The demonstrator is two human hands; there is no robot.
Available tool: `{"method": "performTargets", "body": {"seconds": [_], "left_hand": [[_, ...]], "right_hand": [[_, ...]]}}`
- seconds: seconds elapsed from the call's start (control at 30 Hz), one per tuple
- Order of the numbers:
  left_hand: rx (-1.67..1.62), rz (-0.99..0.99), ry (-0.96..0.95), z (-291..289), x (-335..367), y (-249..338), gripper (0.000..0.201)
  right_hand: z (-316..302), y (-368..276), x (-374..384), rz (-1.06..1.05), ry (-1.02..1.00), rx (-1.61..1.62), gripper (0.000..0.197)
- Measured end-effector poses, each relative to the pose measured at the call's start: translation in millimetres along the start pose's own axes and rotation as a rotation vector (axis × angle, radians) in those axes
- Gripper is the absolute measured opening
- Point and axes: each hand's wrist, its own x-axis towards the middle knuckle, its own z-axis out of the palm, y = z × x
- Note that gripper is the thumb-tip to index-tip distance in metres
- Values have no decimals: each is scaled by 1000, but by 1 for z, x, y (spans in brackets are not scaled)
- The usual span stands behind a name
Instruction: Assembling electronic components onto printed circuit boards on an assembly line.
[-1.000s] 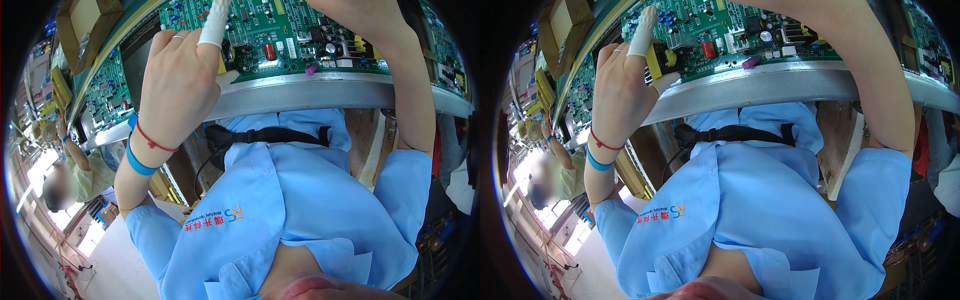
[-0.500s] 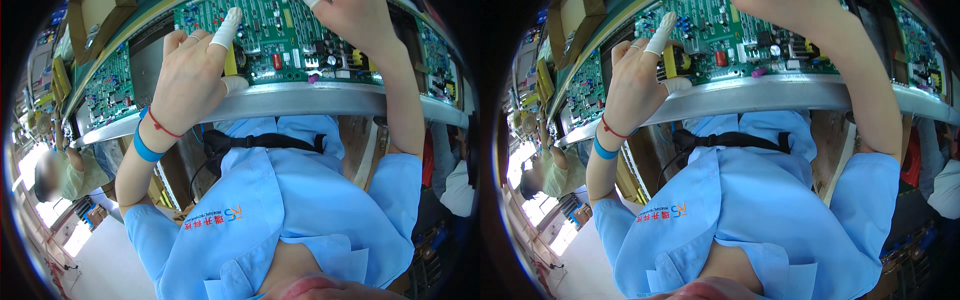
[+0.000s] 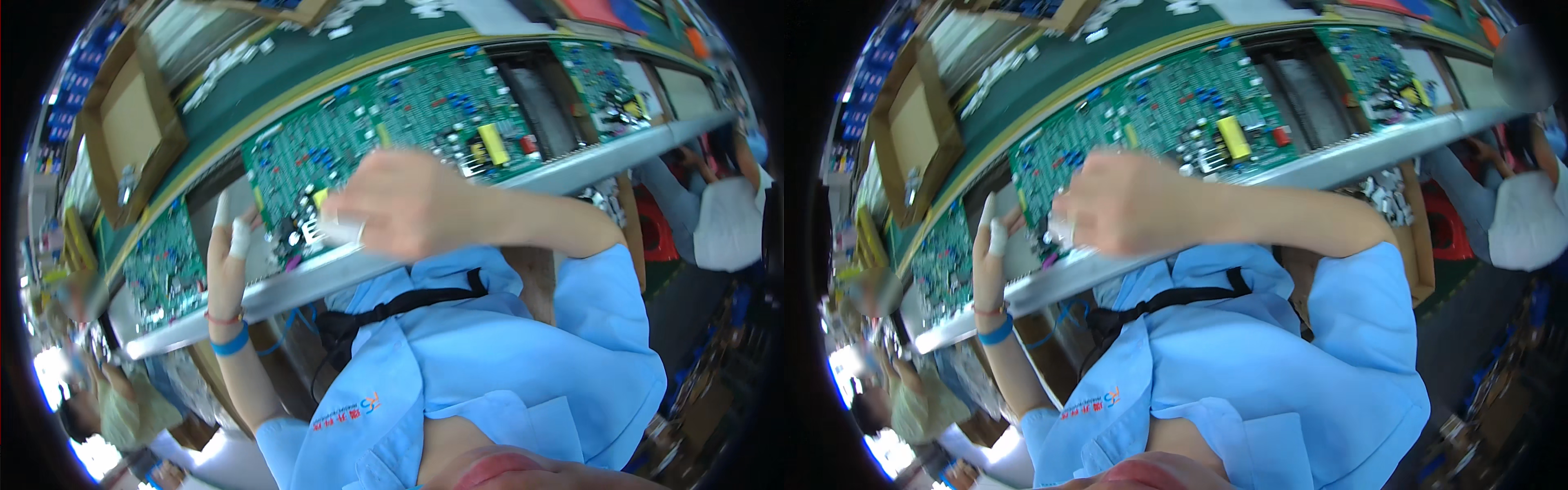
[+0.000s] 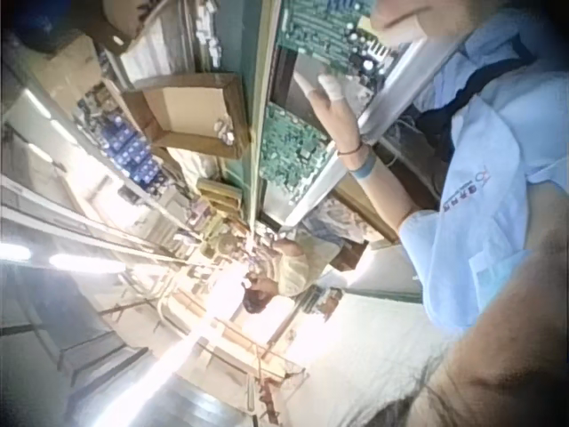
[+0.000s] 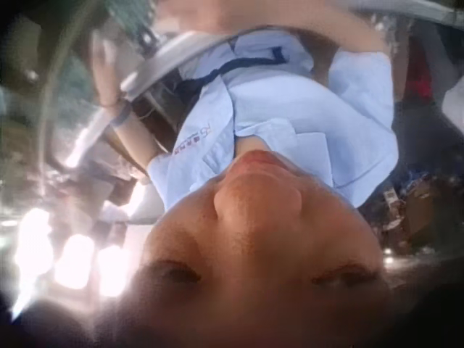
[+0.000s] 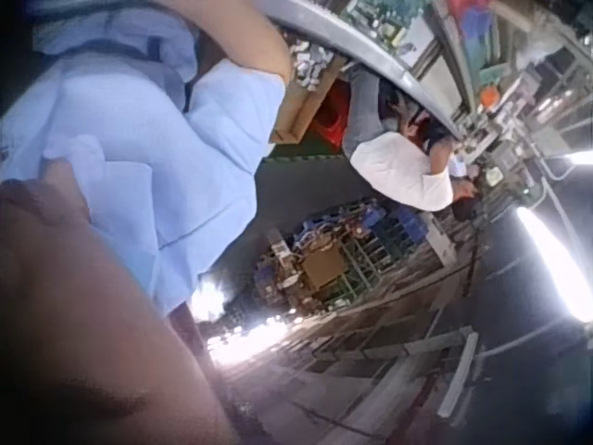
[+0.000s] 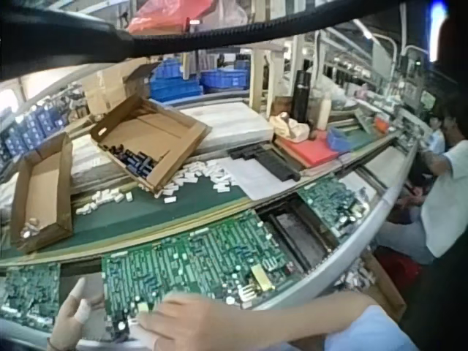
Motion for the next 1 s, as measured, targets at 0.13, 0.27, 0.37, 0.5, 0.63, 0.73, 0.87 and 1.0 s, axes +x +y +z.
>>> {"method": "performTargets", "body": {"seconds": [0.13,0.27,0.37,0.5,0.63,0.73,0.87,1.0], "left_hand": [[15,51,-69,0,3,-5,73],[40,69,-103,8,6,3,77],[37,100,-197,21,12,6,83],[-31,127,-318,47,25,13,90],[-53,139,-400,69,36,24,89],[-55,112,-441,76,42,29,89],[28,124,-460,88,51,32,90],[32,153,-497,106,59,41,90]], "right_hand": [[15,-41,-13,60,-130,93,31],[28,-59,-15,104,-217,124,31],[35,-69,-13,116,-288,105,30],[42,-79,-15,148,-332,19,27],[34,-78,-18,262,-472,-75,29],[29,-78,-21,338,-500,-156,36],[21,-73,-26,406,-593,-240,36],[6,-67,-36,491,-547,-312,34]]}}
